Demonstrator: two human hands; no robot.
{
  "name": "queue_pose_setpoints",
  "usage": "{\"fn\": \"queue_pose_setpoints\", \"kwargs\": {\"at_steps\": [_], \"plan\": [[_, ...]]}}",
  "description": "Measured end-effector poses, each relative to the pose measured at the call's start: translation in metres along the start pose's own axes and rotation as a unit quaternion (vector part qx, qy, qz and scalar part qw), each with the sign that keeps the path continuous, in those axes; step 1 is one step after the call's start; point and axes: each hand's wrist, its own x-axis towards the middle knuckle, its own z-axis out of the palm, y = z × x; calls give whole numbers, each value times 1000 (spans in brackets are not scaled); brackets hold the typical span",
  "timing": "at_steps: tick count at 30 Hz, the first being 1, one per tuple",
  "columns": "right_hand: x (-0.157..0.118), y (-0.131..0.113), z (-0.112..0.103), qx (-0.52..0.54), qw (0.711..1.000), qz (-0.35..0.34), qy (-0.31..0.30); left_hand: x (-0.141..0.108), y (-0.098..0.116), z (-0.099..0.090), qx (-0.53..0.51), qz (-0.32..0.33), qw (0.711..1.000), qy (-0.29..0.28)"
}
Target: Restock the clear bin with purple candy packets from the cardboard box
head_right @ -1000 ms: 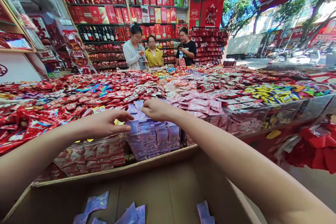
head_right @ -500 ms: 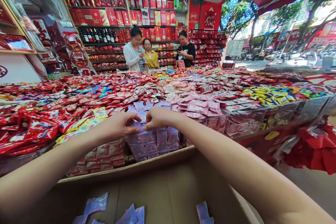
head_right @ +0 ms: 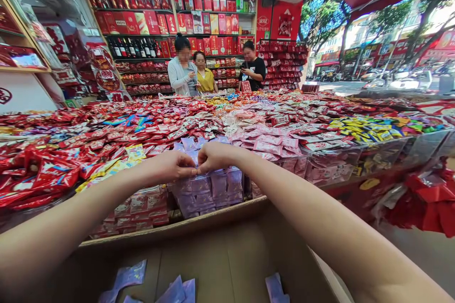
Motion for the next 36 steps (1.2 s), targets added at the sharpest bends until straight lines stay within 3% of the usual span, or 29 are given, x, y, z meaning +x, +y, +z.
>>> {"fn": "queue_pose_setpoints", "kwargs": {"at_steps": [10, 22, 24, 26, 28, 30, 33, 36], "plan": [[8, -3, -9, 85, 988, 68, -108, -7, 3, 15, -23, -47, 995, 85], [8, 1, -4, 46, 996, 20, -71, -9, 3, 22, -19, -42, 993, 106], [3, 0, -4, 54, 997, 30, -40, -9, 2, 22, -28, -36, 993, 109], [-3, -1, -2, 104, 993, 46, 37, -12, 3, 20, -38, -23, 991, 127], [-10, -4, 4, 201, 967, 49, 148, -18, 9, 16, -52, -9, 984, 168], [-15, -9, 10, 300, 924, 32, 235, -26, 17, 13, -63, 1, 973, 220], [-21, -18, 19, 400, 874, 0, 277, -36, 32, 13, -75, 8, 960, 270], [-25, -28, 22, 444, 851, -17, 279, -40, 38, 21, -140, 21, 959, 245]]}}
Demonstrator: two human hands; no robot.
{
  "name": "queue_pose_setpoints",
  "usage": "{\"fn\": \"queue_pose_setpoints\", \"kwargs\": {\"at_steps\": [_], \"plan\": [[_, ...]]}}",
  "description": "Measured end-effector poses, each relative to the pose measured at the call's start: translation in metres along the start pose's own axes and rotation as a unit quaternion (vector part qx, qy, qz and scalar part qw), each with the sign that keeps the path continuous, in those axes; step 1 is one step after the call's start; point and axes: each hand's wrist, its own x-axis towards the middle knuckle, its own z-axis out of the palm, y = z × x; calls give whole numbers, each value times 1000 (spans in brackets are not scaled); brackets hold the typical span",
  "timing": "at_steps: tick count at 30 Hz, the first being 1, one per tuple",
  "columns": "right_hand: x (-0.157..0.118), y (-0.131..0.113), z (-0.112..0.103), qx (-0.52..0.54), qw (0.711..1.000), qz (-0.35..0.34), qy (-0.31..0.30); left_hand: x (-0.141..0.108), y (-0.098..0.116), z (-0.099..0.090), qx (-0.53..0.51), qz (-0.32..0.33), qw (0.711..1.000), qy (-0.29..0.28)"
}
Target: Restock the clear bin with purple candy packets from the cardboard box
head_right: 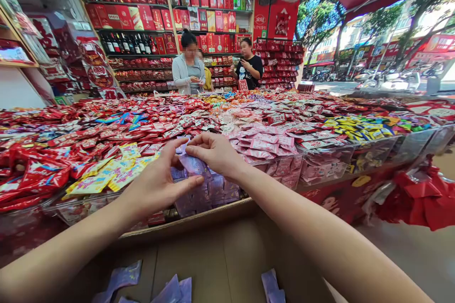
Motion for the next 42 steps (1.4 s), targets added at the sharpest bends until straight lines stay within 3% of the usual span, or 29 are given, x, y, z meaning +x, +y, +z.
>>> {"fn": "queue_pose_setpoints", "kwargs": {"at_steps": [4, 6, 9, 13, 17, 21, 31, 42], "plan": [[-7, -5, 2, 11, 1000, -15, -6, -3, -7, 10, -151, -34, 987, -44], [-9, -7, -2, -3, 998, -25, -50, -2, -10, 11, -179, -29, 982, -45], [-8, -8, -14, -77, 990, -60, -106, 4, -13, 7, -122, 6, 991, -60], [3, -6, -37, -210, 971, -108, -39, 19, -18, -3, 56, 64, 995, -47], [10, 3, -52, -290, 951, -98, -31, 30, -29, -4, 107, 47, 989, -86], [9, 8, -50, -349, 930, -81, -79, 32, -35, 1, 120, 13, 985, -122], [12, 12, -39, -406, 899, -22, -160, 32, -39, 2, 92, -28, 986, -136], [9, 9, -35, -459, 871, 0, -174, 29, -41, 6, 72, -23, 989, -128]]}}
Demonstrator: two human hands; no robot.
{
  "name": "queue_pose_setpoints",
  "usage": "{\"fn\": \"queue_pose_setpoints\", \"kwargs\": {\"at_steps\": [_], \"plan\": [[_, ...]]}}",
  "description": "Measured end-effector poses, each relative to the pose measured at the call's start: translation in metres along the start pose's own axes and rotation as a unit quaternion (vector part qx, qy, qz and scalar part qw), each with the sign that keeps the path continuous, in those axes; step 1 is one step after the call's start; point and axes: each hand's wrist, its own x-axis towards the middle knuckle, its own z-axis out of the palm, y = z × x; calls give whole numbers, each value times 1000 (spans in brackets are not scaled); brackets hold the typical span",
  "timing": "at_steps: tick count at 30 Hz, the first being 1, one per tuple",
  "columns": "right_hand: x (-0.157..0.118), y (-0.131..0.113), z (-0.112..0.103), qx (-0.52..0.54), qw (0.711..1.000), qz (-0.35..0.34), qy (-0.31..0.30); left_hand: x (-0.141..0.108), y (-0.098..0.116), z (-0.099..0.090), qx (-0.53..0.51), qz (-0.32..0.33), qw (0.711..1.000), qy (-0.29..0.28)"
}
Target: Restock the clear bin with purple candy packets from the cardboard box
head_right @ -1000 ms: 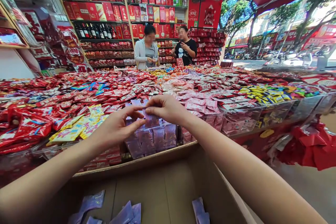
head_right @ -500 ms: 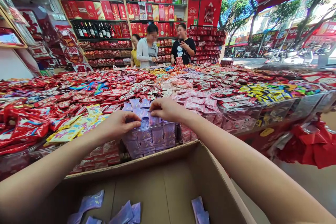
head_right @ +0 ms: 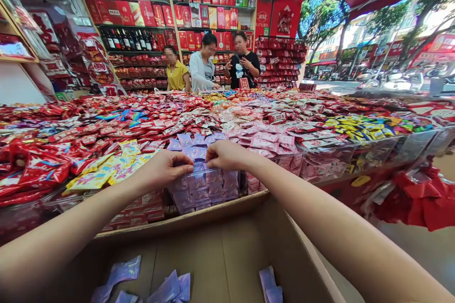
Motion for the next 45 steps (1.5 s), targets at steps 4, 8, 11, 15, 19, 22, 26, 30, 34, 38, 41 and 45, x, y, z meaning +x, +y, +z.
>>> {"fn": "queue_pose_setpoints", "kwargs": {"at_steps": [4, 8, 11, 15, 19, 22, 26, 30, 34, 38, 41, 45], "plan": [[-3, -2, 1, -22, 1000, -3, 7, -2, -1, -1, 5, 2, 1000, 11], [-11, -5, 4, -29, 997, -14, 63, -4, -3, -3, 12, 11, 999, 41], [-19, -11, 3, -63, 986, -40, 151, -6, -6, -4, 14, 19, 998, 50], [-25, -23, 1, -98, 979, -59, 172, -6, -7, -2, 10, 51, 998, 31], [-15, -29, 6, -101, 988, -49, 110, -7, -6, -5, 5, 87, 996, 13], [0, -32, 11, -115, 991, -41, 50, -9, -8, -8, 2, 85, 996, 22], [14, -37, 15, -116, 993, -25, 4, -13, -12, -11, -8, 64, 997, 33], [18, -39, 16, -93, 995, -28, 5, -15, -14, -11, -22, 29, 998, 56], [19, -36, 17, -76, 996, -37, -1, -11, -16, -10, -47, 2, 997, 54], [22, -35, 19, -44, 998, -42, 2, -5, -17, -10, -72, -11, 997, 31], [24, -38, 18, -10, 999, -38, 14, -4, -15, -11, -91, -9, 996, 3], [27, -42, 19, 15, 999, -30, 4, -2, -14, -13, -110, -1, 993, -31]]}}
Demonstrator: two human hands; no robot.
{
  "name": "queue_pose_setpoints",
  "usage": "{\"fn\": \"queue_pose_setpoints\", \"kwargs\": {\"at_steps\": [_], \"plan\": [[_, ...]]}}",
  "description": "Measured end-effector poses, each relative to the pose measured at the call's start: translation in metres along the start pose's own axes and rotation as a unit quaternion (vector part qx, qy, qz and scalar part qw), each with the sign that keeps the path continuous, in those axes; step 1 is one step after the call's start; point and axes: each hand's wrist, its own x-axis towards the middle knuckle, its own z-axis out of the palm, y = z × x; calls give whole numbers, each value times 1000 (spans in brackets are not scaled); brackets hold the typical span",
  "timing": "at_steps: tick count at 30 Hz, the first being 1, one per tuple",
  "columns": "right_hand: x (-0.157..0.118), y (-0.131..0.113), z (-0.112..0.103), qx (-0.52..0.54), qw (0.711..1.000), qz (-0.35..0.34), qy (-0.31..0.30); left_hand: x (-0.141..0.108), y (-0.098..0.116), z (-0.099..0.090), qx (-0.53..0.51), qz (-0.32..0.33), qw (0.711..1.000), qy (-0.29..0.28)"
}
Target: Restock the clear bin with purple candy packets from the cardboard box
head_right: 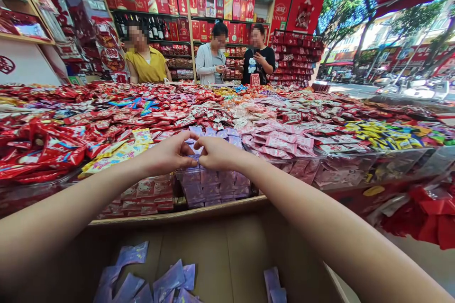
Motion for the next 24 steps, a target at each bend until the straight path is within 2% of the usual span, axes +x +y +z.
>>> {"fn": "queue_pose_setpoints", "kwargs": {"at_steps": [10, 17, 24], "plan": [[2, -9, -3, -42, 998, 18, -34, -4, -6, -2, 63, 42, 997, -13], [-1, 1, -9, -29, 999, 6, -19, -13, -1, -4, 115, 44, 992, -9], [-1, 10, -1, -34, 999, -16, 5, -7, -2, 3, 135, 67, 989, -2]]}}
